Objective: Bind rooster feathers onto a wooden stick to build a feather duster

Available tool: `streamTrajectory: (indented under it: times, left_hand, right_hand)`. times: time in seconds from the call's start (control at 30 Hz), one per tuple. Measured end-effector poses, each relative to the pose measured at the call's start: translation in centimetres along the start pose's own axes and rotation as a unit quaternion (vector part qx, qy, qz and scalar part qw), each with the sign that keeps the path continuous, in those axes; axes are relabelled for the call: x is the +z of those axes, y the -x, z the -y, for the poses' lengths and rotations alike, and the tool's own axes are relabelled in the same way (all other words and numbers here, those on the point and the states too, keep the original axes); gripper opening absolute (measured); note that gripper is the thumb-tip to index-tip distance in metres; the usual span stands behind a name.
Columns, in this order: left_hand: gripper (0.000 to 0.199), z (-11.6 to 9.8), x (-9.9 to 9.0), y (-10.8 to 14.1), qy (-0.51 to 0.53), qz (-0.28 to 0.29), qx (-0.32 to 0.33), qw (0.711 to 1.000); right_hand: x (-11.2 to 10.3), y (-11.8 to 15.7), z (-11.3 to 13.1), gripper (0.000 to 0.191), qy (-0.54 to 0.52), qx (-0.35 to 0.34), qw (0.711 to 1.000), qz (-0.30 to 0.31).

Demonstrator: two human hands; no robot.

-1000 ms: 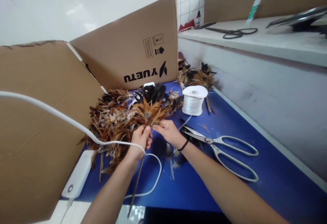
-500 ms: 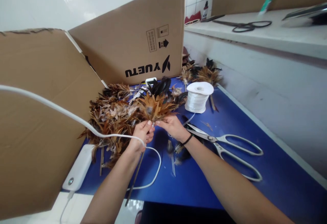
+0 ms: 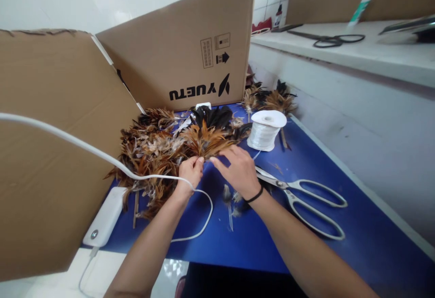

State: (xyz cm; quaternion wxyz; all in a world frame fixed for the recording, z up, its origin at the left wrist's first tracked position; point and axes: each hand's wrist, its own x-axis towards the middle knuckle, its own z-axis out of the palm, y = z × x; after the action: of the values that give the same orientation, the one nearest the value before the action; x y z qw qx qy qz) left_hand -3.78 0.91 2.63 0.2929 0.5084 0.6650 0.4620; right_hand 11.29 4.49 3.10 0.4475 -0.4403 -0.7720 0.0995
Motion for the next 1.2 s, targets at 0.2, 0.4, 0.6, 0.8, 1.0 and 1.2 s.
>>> streamTrajectory:
  times: [0.2, 0.4, 0.6, 0.8, 1.0, 1.2]
  left_hand:
    - [0.034, -0.7, -0.1, 0.6, -0.166, -0.018, 0.073, 0.983]
    - [0.033, -1.5, -0.3, 1.3, -0.216, -0.025, 0.099, 0.971]
    - [0.029, -1.3, 0.0, 1.5, -0.228, -0.028, 0.115, 0.966]
    - [0.031, -1.3, -0.1, 1.5, -0.227, -0.021, 0.111, 0.967]
    - [0.033, -1.1, -0.3, 1.5, -0.207, 0.000, 0.081, 0.975]
    - [0.033, -0.9, -0.1, 1.5, -0.188, 0.005, 0.069, 0.980]
  right_hand:
    - [-0.6, -1.9, 1.7, 0.038, 0.079, -0.038, 0.993, -0.080]
    - [0.3, -2.8, 1.5, 0.019, 0.003, 0.014, 1.000, -0.026]
    - [0.2, -2.5, 1.5, 0.032, -0.008, 0.024, 1.000, 0.003]
    - [1.0, -2.5, 0.3, 0.016, -0.165, 0.063, 0.984, 0.009]
    - [1.3, -2.6, -0.4, 0.023, -0.389, 0.174, 0.905, 0.004]
    - [0.4, -3.2, -0.2, 0.028, -0.416, 0.188, 0.888, -0.056]
